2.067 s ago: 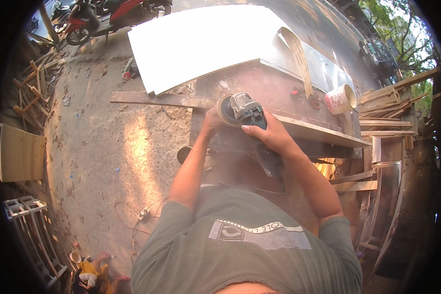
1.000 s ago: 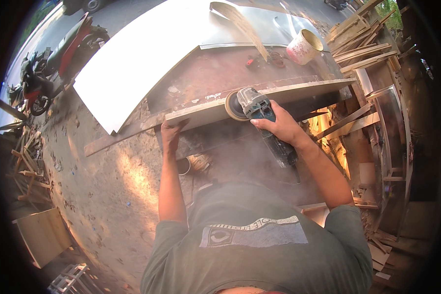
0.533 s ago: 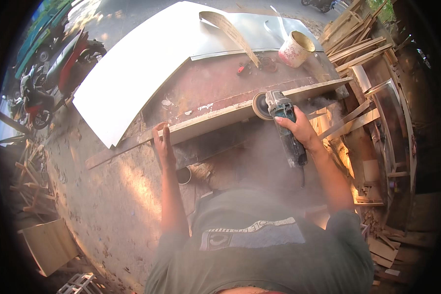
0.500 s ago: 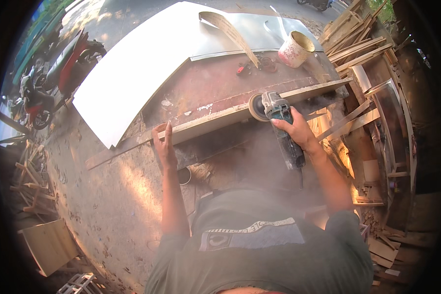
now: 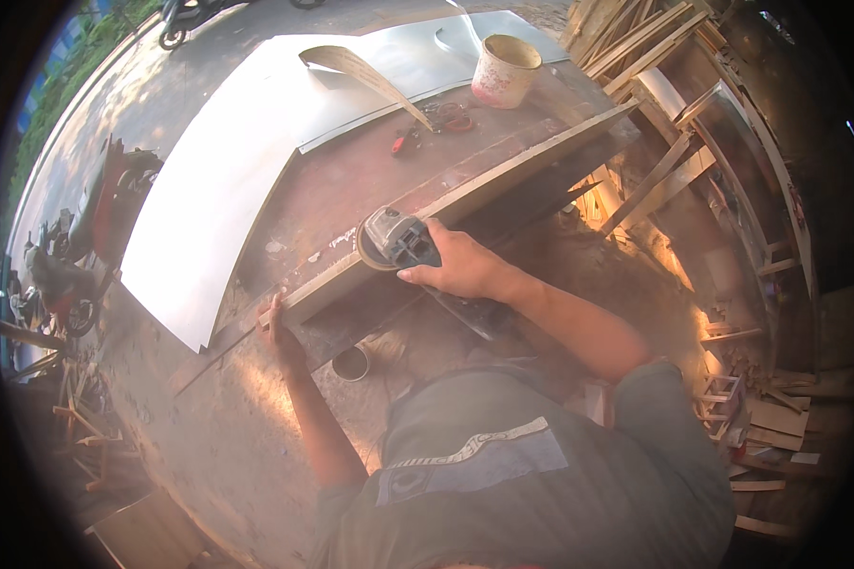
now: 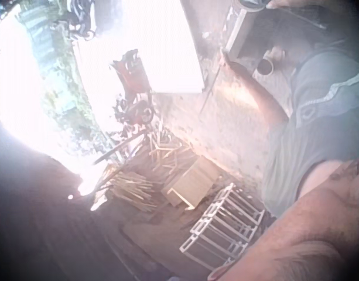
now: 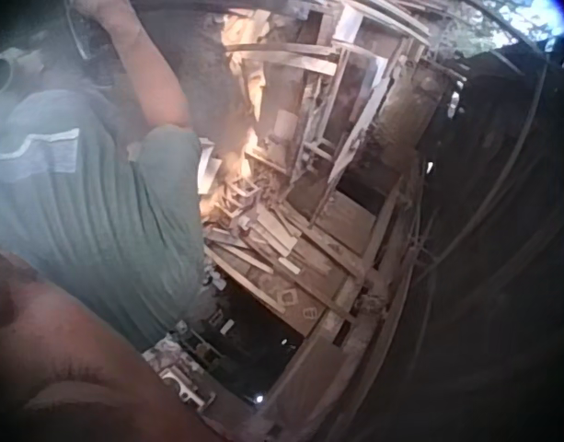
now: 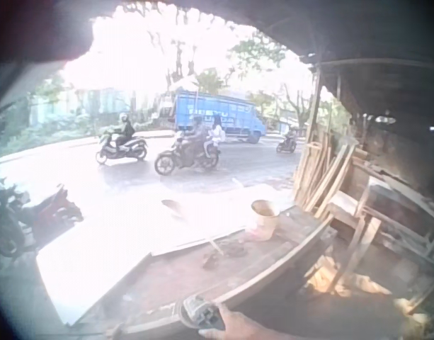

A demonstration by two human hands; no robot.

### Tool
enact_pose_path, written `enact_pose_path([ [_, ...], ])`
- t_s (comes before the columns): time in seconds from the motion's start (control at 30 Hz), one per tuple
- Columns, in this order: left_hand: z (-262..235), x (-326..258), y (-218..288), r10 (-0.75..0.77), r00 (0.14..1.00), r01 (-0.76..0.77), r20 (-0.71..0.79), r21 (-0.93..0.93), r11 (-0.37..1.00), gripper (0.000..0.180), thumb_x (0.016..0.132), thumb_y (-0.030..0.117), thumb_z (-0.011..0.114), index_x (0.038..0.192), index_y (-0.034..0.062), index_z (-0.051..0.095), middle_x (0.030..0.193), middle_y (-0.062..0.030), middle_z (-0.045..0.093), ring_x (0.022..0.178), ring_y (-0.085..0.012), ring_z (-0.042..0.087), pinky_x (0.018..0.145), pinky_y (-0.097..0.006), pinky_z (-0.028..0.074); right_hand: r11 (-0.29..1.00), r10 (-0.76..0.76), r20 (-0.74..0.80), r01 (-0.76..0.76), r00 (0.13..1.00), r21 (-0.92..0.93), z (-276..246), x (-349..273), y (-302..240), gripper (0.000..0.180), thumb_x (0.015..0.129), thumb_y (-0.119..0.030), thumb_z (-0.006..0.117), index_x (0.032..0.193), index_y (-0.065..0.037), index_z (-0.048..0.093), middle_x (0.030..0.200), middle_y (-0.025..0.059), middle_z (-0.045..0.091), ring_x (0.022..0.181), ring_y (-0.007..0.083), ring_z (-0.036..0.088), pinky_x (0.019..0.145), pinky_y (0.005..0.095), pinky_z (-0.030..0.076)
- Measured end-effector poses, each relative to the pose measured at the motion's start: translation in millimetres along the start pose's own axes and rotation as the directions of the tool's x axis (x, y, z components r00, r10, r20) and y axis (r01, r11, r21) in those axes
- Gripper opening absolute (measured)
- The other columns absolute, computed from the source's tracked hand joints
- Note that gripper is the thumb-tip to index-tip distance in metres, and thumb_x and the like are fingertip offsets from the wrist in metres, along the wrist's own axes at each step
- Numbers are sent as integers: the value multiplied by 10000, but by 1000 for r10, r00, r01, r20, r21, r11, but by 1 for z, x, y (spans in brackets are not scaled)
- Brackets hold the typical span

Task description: The person uses a power sander to smooth the edges and surfaces of a rectangular wooden board, rotating and flipping the board to sand multiple sides.

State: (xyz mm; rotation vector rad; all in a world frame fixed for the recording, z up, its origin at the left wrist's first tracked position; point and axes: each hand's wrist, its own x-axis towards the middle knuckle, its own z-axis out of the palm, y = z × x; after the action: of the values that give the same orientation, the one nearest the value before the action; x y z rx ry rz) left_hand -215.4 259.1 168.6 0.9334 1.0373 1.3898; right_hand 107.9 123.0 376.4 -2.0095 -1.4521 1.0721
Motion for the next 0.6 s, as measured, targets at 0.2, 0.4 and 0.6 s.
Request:
enact_pose_path([
  [0.2,8,2,10,12,999,-14,46,28,1000,228,959,257,734,960,47,647,998,-61,691,977,-142,626,926,-284,452,997,60,-119,-55,991,47,-68,-9,64,835,866,-476,788,1399,101,505,1285,316,660,1238,398,646,1052,424,490],
  [0.4,7,2,5,22,1000,-23,13,55,998,255,966,265,714,1016,17,681,1033,-87,703,1003,-159,633,950,-296,452,996,88,-256,-78,963,51,-126,-6,131,838,846,-495,797,1351,119,534,1238,306,674,1182,373,668,1024,418,499],
  [0.6,-4,10,-4,12,999,-12,39,5,1000,262,966,246,722,1078,17,666,1073,-114,716,1023,-171,634,984,-324,439,991,103,-368,-66,924,113,-184,3,189,824,833,-501,807,1334,102,554,1203,243,684,1129,287,663,988,373,507],
])
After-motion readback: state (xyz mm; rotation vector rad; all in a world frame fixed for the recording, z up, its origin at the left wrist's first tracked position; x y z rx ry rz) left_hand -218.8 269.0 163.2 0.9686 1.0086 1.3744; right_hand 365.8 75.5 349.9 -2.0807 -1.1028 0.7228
